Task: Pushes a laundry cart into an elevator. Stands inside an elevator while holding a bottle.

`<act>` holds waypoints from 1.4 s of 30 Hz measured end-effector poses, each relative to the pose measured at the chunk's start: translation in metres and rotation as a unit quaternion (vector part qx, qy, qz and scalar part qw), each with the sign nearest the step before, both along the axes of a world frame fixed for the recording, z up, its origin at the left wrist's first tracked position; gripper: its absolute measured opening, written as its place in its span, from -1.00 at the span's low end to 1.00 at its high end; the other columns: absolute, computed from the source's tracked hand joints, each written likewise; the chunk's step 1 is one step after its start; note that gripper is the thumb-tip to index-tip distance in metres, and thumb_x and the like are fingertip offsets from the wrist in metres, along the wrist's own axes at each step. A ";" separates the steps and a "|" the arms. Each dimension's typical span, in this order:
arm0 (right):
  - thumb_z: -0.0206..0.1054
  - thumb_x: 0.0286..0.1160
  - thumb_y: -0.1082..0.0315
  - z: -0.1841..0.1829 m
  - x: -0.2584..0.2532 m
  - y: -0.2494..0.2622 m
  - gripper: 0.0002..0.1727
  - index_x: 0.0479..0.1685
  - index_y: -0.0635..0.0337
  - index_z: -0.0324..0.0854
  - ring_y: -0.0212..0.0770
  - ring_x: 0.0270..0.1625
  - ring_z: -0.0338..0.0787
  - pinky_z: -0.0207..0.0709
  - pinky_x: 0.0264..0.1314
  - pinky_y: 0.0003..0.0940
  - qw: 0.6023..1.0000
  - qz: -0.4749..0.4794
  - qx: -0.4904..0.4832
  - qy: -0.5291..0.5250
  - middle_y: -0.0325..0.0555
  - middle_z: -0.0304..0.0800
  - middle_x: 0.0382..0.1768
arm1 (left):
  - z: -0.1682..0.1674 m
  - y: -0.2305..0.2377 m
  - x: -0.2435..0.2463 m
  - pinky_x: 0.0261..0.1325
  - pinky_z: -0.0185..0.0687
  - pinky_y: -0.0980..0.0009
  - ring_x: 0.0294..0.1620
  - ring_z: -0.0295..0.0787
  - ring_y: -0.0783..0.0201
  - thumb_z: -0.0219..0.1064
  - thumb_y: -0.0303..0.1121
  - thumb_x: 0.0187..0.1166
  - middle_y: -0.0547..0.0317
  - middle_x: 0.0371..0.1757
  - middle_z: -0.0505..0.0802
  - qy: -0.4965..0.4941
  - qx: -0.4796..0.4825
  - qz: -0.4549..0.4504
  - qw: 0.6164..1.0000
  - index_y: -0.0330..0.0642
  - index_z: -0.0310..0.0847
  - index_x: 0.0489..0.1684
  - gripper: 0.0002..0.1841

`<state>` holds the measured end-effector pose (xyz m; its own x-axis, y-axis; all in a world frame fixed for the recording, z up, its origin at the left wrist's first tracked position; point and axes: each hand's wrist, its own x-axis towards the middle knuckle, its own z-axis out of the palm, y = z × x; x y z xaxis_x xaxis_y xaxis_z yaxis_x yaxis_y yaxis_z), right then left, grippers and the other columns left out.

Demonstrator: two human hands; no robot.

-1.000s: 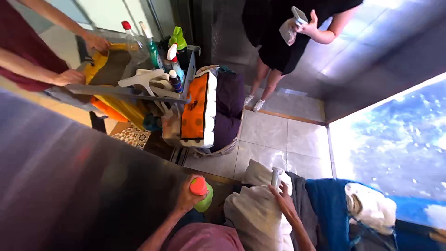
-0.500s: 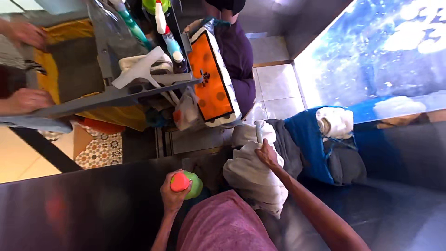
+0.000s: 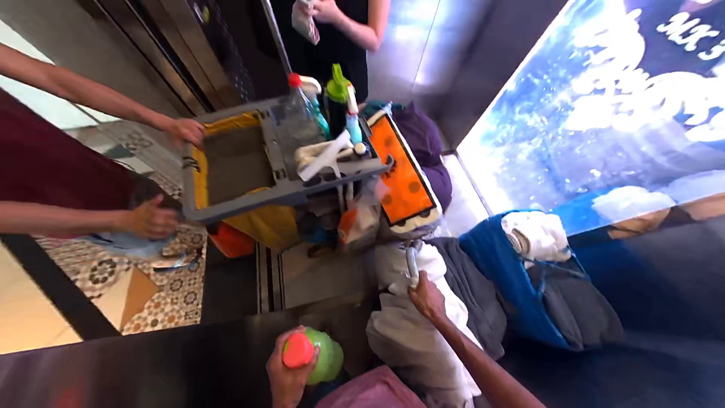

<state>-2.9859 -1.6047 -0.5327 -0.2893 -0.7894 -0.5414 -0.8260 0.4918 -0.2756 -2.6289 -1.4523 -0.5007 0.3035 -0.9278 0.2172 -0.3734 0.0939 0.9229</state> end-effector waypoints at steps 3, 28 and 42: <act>0.36 0.46 -0.02 0.002 0.001 0.004 -0.34 0.54 0.03 0.40 0.22 0.07 0.88 0.68 0.04 0.28 1.000 -0.002 -0.001 0.015 0.14 0.87 -0.01 | 0.006 -0.002 -0.002 0.36 0.78 0.33 0.21 0.86 0.29 0.75 -0.13 0.07 0.04 0.11 0.91 -0.005 -0.013 -0.018 1.000 -0.32 0.64 0.16 -0.32; 0.82 -0.22 -0.24 0.068 0.188 0.033 0.52 0.82 0.36 -0.04 -0.15 0.59 0.59 0.54 0.64 -0.21 0.744 0.297 -0.384 -0.459 0.30 0.42 0.62 | 0.135 -0.087 -0.023 0.32 0.80 0.33 0.19 0.84 0.29 0.77 -0.17 0.00 0.05 0.10 0.89 0.055 -0.116 0.125 0.984 -0.35 0.64 0.14 -0.30; 0.84 -0.47 -0.24 0.082 0.200 0.071 0.54 0.69 0.45 0.08 -0.37 0.49 0.63 0.52 0.60 -0.39 0.792 0.116 -0.403 -0.443 0.20 0.55 0.47 | 0.142 -0.094 -0.021 0.25 0.72 0.15 0.23 0.74 0.11 0.70 0.09 0.11 -0.08 0.27 0.75 -0.027 -0.011 -0.005 1.000 -0.26 0.59 0.38 -0.16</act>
<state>-2.7861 -1.5342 -0.4502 0.1267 -0.9582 0.2566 -0.1755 -0.2762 -0.9449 -2.6501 -1.5460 -0.3588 0.2817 -0.9256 0.2530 -0.4215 0.1175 0.8992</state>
